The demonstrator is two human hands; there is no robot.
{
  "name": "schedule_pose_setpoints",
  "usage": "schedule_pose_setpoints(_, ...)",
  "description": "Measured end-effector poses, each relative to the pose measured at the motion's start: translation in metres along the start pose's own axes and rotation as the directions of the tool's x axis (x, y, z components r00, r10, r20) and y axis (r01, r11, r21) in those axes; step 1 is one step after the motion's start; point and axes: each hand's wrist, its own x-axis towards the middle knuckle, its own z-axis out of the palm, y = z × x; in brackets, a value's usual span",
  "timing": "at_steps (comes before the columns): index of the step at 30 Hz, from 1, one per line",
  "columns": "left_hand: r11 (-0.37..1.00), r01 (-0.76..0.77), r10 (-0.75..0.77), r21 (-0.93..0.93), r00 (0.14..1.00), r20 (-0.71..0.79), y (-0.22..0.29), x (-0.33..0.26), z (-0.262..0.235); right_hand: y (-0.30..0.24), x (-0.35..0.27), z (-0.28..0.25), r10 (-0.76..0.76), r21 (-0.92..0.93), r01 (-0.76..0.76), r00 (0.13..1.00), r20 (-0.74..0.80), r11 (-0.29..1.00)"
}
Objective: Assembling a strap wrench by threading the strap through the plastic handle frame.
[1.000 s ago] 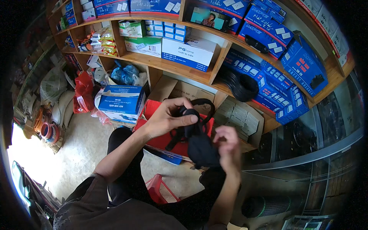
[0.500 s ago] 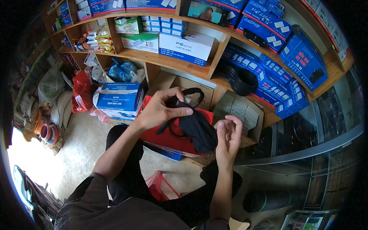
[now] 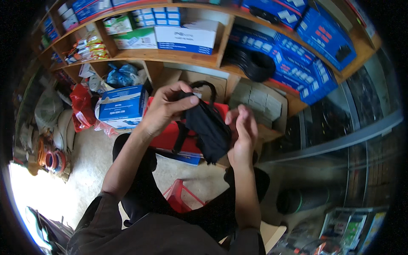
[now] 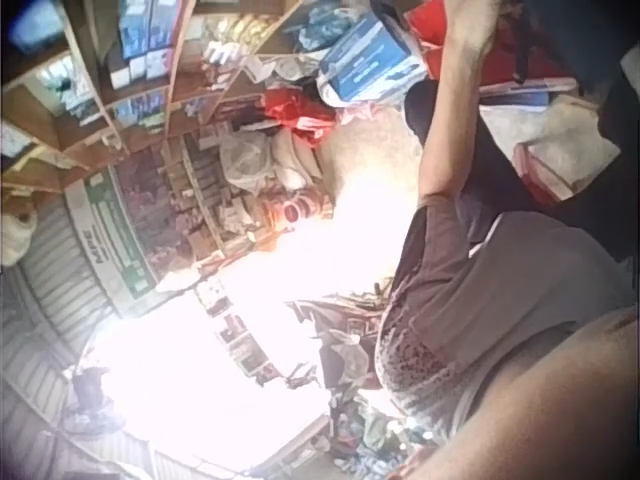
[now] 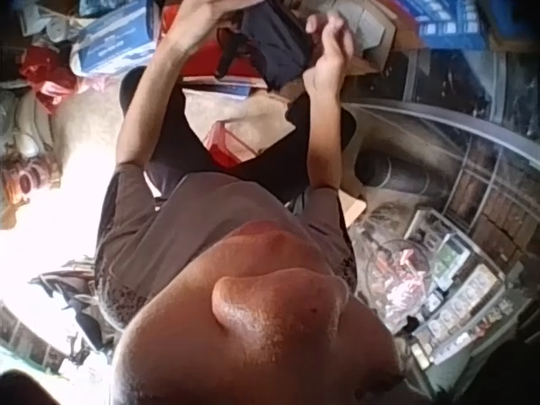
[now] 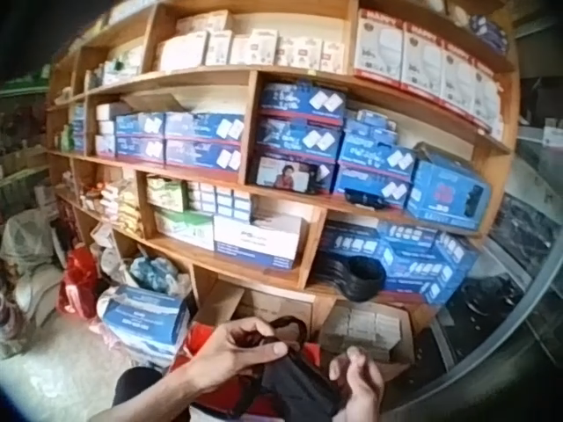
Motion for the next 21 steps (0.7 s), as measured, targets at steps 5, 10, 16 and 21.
schedule_pose_setpoints(5, 0.999, 0.027, -0.025, -0.022, 0.996, 0.081, 0.004, -0.004, 0.004, 0.003, 0.007, -0.015, 0.071, 0.543, -0.196, 0.967, 0.243, 0.816)
schedule_pose_setpoints(10, 0.998, 0.061, -0.057, -0.035, 0.993, 0.107, 0.001, -0.005, 0.010, 0.000, 0.005, -0.018, 0.088, 0.567, -0.197, 0.973, 0.214, 0.800)
schedule_pose_setpoints(16, 0.996, 0.061, -0.054, -0.070, 0.994, 0.093, -0.003, 0.000, 0.011, -0.002, 0.008, -0.020, 0.090, 0.577, -0.161, 0.984, 0.151, 0.800)
schedule_pose_setpoints(21, 0.996, 0.072, -0.066, -0.060, 0.993, 0.095, 0.001, 0.001, 0.005, -0.002, 0.013, -0.015, 0.029, 0.580, -0.164, 0.971, 0.236, 0.798)
